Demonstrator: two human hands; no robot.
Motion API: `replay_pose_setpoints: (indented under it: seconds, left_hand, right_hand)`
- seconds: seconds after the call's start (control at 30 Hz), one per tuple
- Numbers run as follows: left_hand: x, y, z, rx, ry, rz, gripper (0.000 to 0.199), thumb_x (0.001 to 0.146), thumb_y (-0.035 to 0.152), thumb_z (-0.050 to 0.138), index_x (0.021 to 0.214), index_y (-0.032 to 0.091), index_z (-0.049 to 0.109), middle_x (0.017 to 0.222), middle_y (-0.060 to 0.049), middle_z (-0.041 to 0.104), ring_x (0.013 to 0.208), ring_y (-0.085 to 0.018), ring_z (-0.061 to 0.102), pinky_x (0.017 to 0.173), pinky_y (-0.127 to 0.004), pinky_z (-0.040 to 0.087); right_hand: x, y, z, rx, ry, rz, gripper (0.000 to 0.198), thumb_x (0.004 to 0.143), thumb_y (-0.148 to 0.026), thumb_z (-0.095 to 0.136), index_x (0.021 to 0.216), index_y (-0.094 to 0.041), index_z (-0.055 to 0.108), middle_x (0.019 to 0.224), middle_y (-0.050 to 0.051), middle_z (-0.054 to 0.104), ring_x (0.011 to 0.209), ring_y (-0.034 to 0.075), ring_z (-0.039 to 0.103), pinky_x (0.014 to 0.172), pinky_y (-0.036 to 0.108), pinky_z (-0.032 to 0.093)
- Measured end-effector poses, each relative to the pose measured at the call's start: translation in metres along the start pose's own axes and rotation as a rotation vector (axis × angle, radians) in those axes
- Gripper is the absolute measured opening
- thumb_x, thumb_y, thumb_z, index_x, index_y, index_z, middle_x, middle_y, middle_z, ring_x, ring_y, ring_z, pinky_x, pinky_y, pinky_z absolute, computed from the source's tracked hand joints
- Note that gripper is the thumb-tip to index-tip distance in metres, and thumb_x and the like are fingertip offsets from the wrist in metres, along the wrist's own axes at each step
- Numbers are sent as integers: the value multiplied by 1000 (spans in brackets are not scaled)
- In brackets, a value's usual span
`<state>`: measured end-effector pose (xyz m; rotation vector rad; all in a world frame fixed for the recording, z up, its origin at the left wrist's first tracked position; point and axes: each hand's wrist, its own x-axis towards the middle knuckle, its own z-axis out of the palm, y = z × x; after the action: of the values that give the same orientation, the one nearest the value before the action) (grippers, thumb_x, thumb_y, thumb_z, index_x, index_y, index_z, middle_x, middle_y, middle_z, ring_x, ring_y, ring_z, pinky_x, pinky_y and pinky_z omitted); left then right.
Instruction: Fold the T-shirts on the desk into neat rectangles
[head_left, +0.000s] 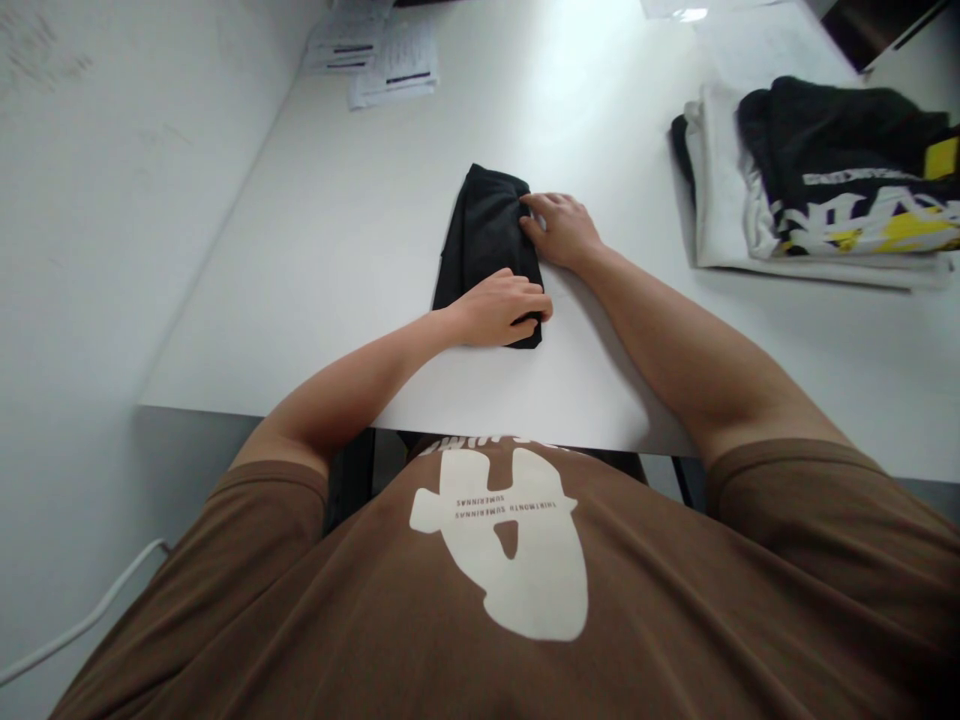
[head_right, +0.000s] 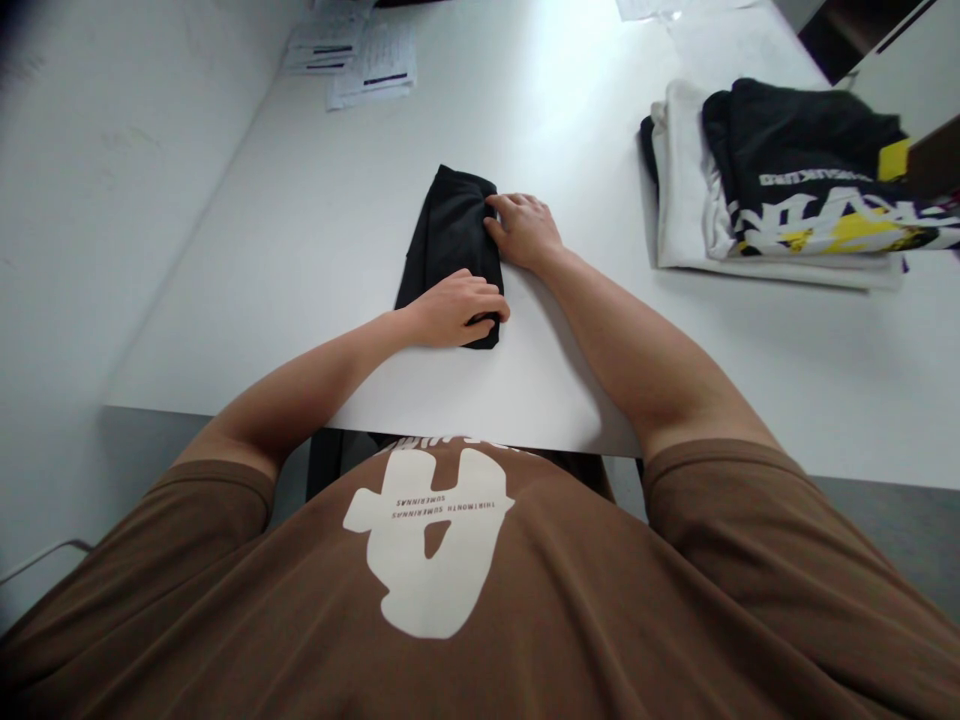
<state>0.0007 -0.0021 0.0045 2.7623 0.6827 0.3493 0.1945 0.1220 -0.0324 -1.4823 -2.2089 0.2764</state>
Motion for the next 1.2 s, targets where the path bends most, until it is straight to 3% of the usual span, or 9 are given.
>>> replay_pose_setpoints:
  seconds: [0.1, 0.27, 0.53, 0.83, 0.97, 1.2]
  left_hand:
    - [0, 0, 0, 5, 0, 3, 23, 96, 22, 52, 109, 25, 71, 111, -5, 78, 105, -23, 66, 94, -42, 36]
    - [-1, 0, 1, 13, 1, 11, 23, 96, 21, 52, 108, 24, 71, 109, -5, 78, 105, -23, 66, 93, -42, 35]
    - [0, 1, 0, 13, -1, 1, 22, 96, 21, 53, 107, 24, 71, 109, -5, 78, 104, -23, 66, 93, -41, 35]
    - [0, 1, -1, -2, -4, 1, 23, 96, 21, 53, 108, 25, 72, 110, -6, 78, 104, -24, 65, 94, -43, 36]
    - [-1, -1, 1, -9, 6, 10, 23, 96, 21, 53, 108, 25, 72, 110, -6, 78, 104, -24, 65, 93, -43, 36]
    - [0, -2, 3, -14, 8, 7, 24, 96, 21, 53, 109, 25, 72, 109, -6, 77, 106, -24, 65, 94, -44, 36]
  right_hand:
    - [-1, -3, -2, 19, -17, 17, 55, 103, -60, 46, 154, -41, 56, 152, 2, 63, 146, 40, 49, 123, 69, 36]
    - [-2, -6, -5, 18, -23, 11, 59, 104, -61, 45, 153, -31, 59, 153, 8, 62, 145, 44, 49, 121, 71, 35]
    - [-2, -4, -3, 17, -35, 18, 54, 109, -55, 41, 152, -27, 59, 159, 8, 57, 146, 39, 45, 123, 64, 32]
    - [-5, -9, -7, 65, -62, 42, 58, 110, -67, 32, 151, -35, 57, 147, 1, 68, 145, 36, 40, 123, 63, 25]
    - [-5, -10, -8, 59, -42, 41, 59, 109, -66, 37, 149, -28, 59, 155, 4, 61, 144, 38, 43, 122, 63, 27]
    - [-9, -20, -17, 112, -119, 58, 57, 111, -66, 29, 152, -35, 54, 141, 0, 71, 149, 35, 35, 123, 65, 17]
